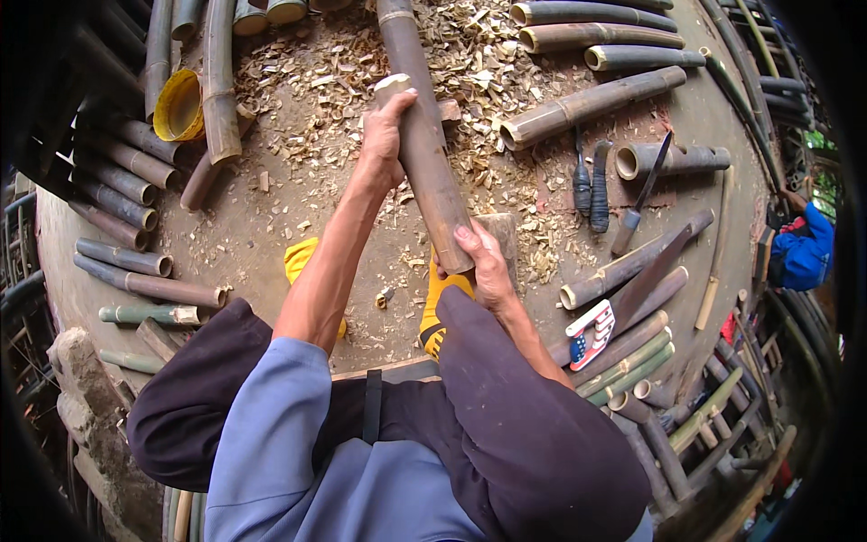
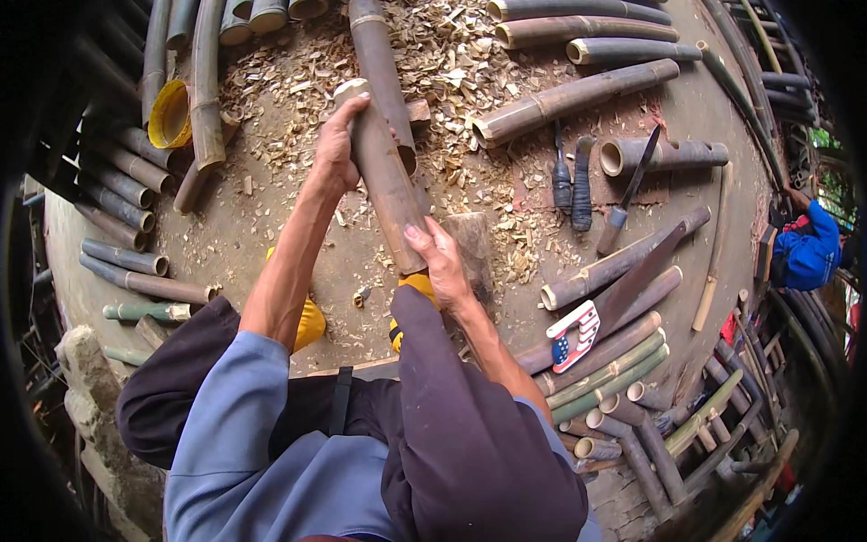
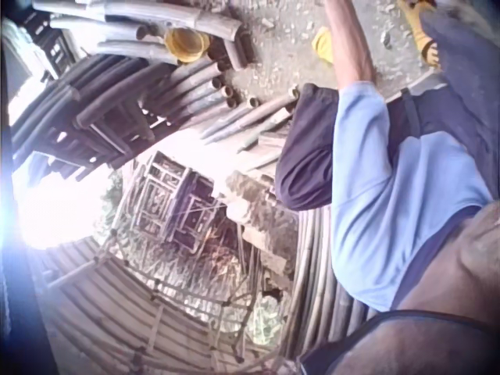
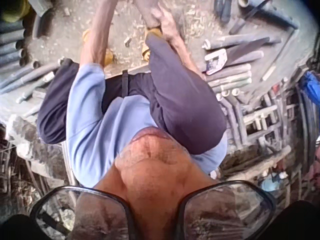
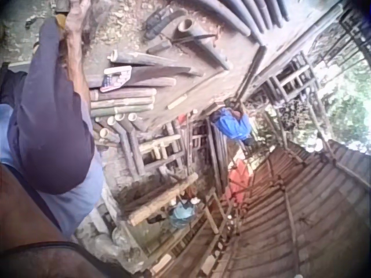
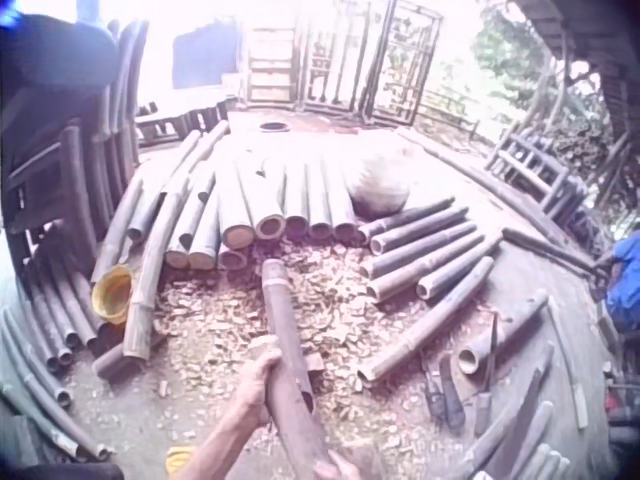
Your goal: The person uses a hand drill to create holes in bamboo poles and then uses a wooden mallet and a small chisel-like tool to widen or refine the holes.
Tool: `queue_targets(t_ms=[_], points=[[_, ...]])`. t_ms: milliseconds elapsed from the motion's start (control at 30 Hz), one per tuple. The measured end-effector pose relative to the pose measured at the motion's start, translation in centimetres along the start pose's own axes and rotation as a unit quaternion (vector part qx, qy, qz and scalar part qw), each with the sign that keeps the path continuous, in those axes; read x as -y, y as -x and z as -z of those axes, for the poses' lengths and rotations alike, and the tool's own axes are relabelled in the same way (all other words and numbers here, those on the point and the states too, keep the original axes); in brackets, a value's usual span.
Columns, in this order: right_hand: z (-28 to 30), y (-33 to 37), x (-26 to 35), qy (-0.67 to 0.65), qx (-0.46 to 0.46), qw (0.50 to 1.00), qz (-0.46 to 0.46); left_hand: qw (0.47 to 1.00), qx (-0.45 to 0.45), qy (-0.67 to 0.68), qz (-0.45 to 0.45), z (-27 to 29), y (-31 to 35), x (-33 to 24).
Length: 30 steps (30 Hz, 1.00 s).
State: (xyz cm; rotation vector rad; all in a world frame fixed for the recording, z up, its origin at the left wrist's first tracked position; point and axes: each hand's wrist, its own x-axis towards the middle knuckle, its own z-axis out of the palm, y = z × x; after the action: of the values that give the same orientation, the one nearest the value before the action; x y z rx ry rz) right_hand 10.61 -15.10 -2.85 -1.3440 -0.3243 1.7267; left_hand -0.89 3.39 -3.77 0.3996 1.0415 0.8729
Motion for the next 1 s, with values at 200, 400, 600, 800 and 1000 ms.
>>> queue_targets(t_ms=[200, 400, 600, 800, 1000], points=[[1.1, 1.7, 0.9, -0.141, 0.027, 0.988, -0.055, 0.999, -0.003, 0.014, 0.038, 0.4, -0.7, 2.4], [2.0, 3.5, 3.2, 0.099, -0.1, 0.986, 0.092, 0.998, -0.051, -0.006, 0.034, 0.4, 0.7, 5.3], [5.3, 7.2, 8.7, 0.546, -0.156, 0.769, 0.294, 0.778, 0.001, -0.432, -0.456, -1.0, 9.2, 9.2], [4.0, 7.0, 12.4, 0.672, -0.037, 0.667, 0.32, 0.667, 0.177, -0.555, -0.465, -4.4, 8.5, 9.7], [1.1, 5.0, 16.5, 0.732, 0.062, 0.572, 0.366, 0.698, 0.128, -0.462, -0.532, -4.8, 5.9, 7.6]])
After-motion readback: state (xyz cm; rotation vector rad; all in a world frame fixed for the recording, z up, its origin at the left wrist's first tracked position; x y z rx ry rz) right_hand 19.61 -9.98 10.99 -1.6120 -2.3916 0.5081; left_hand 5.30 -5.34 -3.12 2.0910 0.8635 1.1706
